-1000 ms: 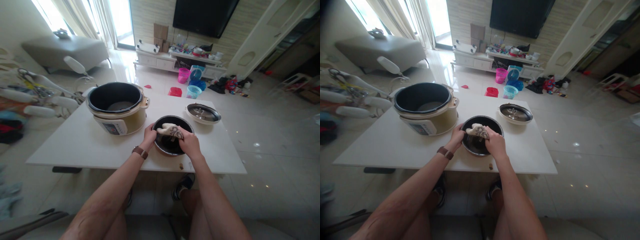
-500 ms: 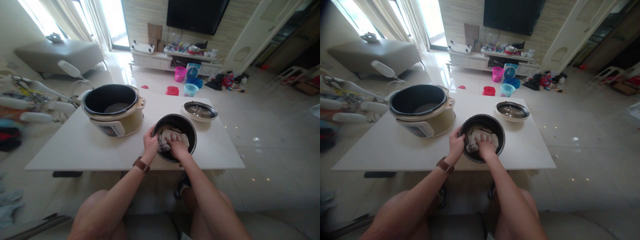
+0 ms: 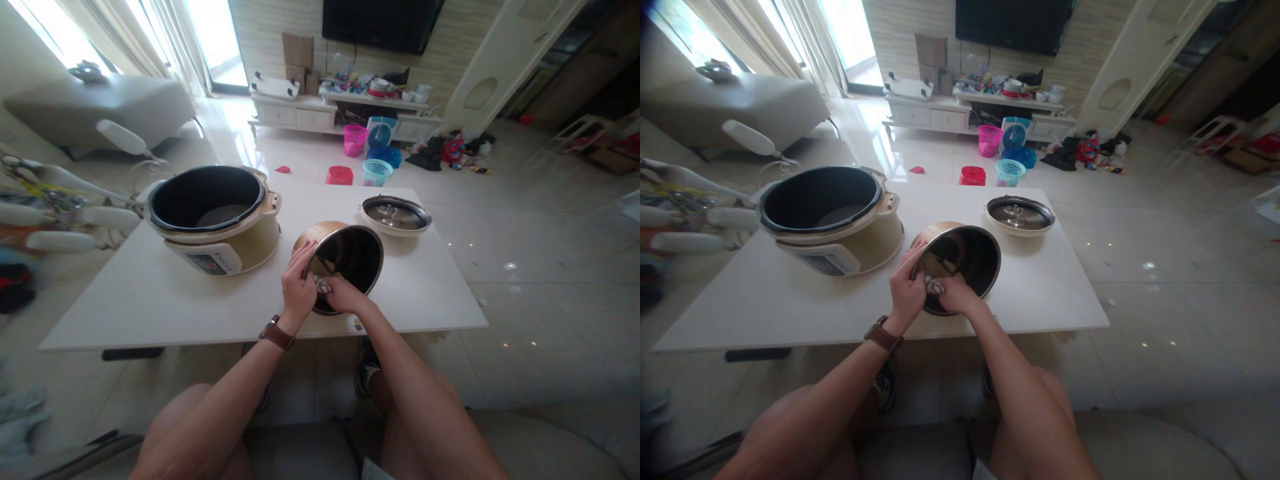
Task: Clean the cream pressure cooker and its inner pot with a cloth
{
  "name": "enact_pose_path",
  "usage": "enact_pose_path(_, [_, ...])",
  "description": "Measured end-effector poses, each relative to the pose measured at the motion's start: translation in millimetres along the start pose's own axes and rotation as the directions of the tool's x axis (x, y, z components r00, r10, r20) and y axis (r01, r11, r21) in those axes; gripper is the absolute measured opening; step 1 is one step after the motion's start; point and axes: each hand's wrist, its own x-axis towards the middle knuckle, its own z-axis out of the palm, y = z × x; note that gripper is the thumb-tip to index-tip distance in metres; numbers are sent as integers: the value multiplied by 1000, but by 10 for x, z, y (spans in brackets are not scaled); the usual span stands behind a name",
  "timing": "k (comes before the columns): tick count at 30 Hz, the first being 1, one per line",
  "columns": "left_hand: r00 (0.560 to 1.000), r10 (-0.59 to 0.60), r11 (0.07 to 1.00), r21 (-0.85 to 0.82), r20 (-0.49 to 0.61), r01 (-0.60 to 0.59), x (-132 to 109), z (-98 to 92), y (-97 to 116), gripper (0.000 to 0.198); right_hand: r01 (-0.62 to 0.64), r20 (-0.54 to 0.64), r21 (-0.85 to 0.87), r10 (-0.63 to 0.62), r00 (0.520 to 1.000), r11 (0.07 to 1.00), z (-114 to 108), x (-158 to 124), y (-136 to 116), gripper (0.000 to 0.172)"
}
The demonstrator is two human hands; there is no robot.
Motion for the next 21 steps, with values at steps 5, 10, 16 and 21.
enact_pose_path(5, [999,0,1000,-9,45,0,101,-26,-52,56,-181,-107,-475,148,983,861,-178,-151,137,37])
enact_pose_path(10, [991,58,998,20,123,-61,144,-8,-73,65,-180,-59,-273,170,984,945,1,-118,95,57])
enact_pose_path(16, [992,40,999,30,116,-44,110,-6,-63,62,-33,-284,485,193,939,874,255,106,51,51])
enact_pose_path(21, [1000,10,1000,19,-11,-10,134,-39,-138,62,-136,-109,26,138,984,990,61,-24,74,50])
